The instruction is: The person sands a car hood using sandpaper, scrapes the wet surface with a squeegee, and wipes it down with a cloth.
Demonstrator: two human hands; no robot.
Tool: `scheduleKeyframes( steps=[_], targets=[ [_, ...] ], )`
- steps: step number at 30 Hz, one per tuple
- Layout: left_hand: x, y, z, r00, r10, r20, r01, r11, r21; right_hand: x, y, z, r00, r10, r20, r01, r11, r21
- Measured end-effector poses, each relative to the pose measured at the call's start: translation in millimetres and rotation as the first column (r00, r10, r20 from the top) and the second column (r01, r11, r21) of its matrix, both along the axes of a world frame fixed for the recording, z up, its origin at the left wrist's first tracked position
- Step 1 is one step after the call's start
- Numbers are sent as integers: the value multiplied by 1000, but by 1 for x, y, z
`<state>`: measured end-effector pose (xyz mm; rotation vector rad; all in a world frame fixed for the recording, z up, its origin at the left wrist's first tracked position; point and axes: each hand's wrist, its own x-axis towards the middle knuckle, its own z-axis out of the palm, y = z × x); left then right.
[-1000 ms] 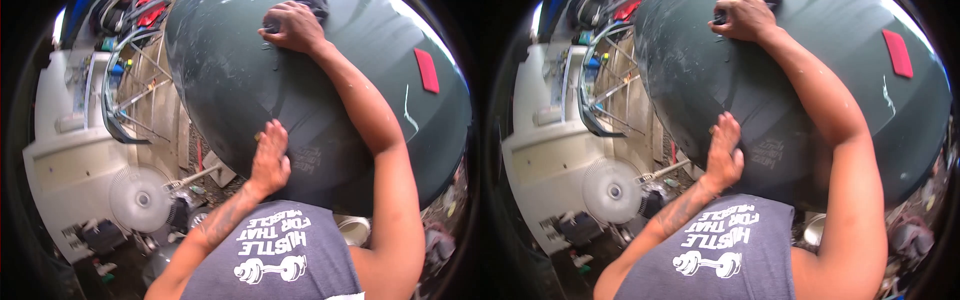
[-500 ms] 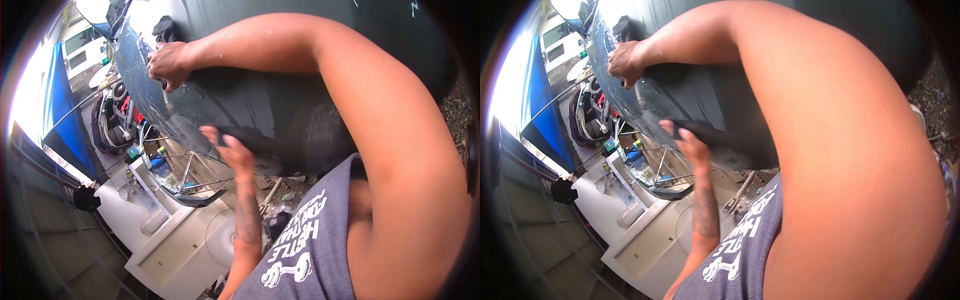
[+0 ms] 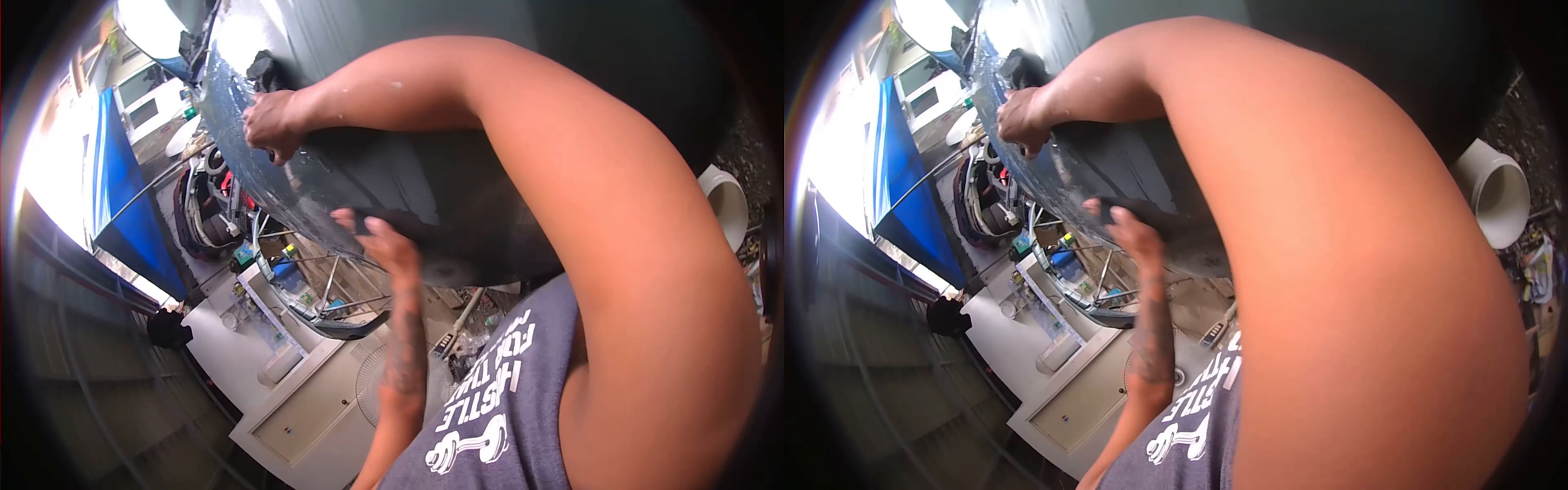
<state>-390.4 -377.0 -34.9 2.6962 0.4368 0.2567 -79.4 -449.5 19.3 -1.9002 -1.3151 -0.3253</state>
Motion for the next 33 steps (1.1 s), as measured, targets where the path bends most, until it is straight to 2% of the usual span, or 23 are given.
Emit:
scheduleKeyframes(
  steps=[1,2,4,6,8,9,10,11,12,13,14,17,18,20,21,22,24,26,27,28,30,32,33],
  targets=[
    [-6,-35,1,982,-173,80,167,983,72,1,0,-1,1000,-22,6,22,999,-24],
    [-13,-50,8,982,-166,90,159,984,80,-1,4,-3,999,-34,9,34,998,-49],
    [-24,-69,14,939,-341,-52,342,939,18,1,5,-6,999,-6,36,7,1000,-28],
    [1,-8,6,970,-223,92,220,974,46,1,1,-2,1000,0,-14,-1,995,-98],
    [13,80,5,979,188,-82,-199,967,-160,0,3,-8,1000,-25,13,25,1000,-16],
    [36,45,41,626,355,-695,-248,935,254,-4,2,-7,1000,-28,-2,28,999,-33],
    [8,16,2,985,117,125,-119,993,6,-3,-2,-4,999,-34,-6,33,998,-53],
    [2,-40,10,979,43,199,-50,998,32,0,-2,-6,999,-42,24,43,999,-32],
    [-14,-78,13,987,-67,146,71,997,-28,0,-1,-11,998,-47,42,48,999,-11],
    [-30,-102,22,975,-220,-6,220,975,-46,2,-2,-11,999,-33,34,33,999,-4],
    [-28,-103,28,972,-235,-19,232,968,-94,6,-4,-11,1000,-16,27,16,1000,1],
    [20,-23,21,976,45,215,-35,998,-49,14,-10,-11,998,-29,56,26,998,54],
    [33,22,12,965,123,232,-122,992,-18,17,-11,-11,996,-38,87,33,998,55],
    [34,9,16,937,304,172,-297,953,-65,17,-17,-5,999,-18,35,20,999,-37],
    [17,-23,8,950,186,251,-196,980,15,17,-18,-9,997,-38,72,36,999,17],
    [1,-56,12,972,52,228,-60,998,30,16,-18,-14,993,-66,98,59,995,75],
    [-32,-92,15,993,-59,104,82,970,-229,11,-20,-8,995,-39,90,33,997,69],
    [-21,-40,14,979,-25,201,51,991,-127,14,-19,-10,998,-28,55,26,999,42],
    [-3,-5,19,976,59,211,-51,998,-42,16,-19,-9,998,-29,59,27,999,44],
    [12,28,24,955,156,252,-138,986,-90,16,-19,-10,998,-33,60,31,999,45],
    [27,61,0,947,268,175,-286,954,89,15,-18,-11,996,-23,85,19,998,56],
    [11,-24,16,956,168,240,-175,984,11,18,-18,-9,995,-48,92,44,998,48],
    [-5,-60,12,963,58,262,-45,997,-55,16,-20,-7,995,-51,90,48,998,39]
  ],
)
